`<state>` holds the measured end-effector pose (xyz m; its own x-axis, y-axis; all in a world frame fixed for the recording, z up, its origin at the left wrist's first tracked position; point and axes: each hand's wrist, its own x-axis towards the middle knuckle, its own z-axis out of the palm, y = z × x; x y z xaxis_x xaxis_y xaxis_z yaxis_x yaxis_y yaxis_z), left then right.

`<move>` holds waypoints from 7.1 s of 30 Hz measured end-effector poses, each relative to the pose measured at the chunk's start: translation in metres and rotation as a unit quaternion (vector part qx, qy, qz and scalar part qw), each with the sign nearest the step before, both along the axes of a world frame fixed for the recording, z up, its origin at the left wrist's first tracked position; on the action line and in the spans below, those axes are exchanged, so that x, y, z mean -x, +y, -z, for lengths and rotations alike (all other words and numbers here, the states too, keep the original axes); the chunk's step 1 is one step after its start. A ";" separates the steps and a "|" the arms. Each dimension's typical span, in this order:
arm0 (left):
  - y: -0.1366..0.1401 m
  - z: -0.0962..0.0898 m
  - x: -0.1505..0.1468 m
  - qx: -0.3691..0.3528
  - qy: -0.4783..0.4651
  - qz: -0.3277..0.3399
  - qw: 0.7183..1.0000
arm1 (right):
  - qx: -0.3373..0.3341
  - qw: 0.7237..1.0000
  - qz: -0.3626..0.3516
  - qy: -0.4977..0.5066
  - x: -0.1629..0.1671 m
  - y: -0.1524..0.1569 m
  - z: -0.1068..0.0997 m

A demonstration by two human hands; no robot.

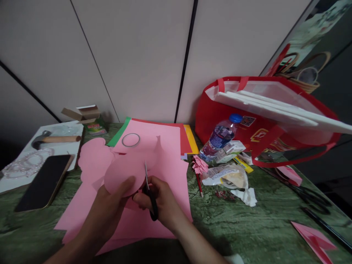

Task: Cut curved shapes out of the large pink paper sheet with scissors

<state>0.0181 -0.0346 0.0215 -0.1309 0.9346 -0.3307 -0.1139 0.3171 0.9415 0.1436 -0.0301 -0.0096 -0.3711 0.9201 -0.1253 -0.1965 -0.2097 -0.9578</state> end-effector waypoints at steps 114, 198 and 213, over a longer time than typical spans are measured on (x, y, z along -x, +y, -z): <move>0.004 -0.005 0.004 -0.016 0.084 0.064 0.994 | -0.038 0.999 0.008 -0.002 0.000 0.001 0.000; 0.008 0.013 0.005 -0.040 -0.087 0.056 0.994 | 0.008 0.999 0.042 -0.022 0.002 -0.003 0.003; 0.008 0.001 0.006 -0.057 -0.001 0.084 0.995 | -0.005 0.999 0.036 0.021 0.003 -0.001 0.007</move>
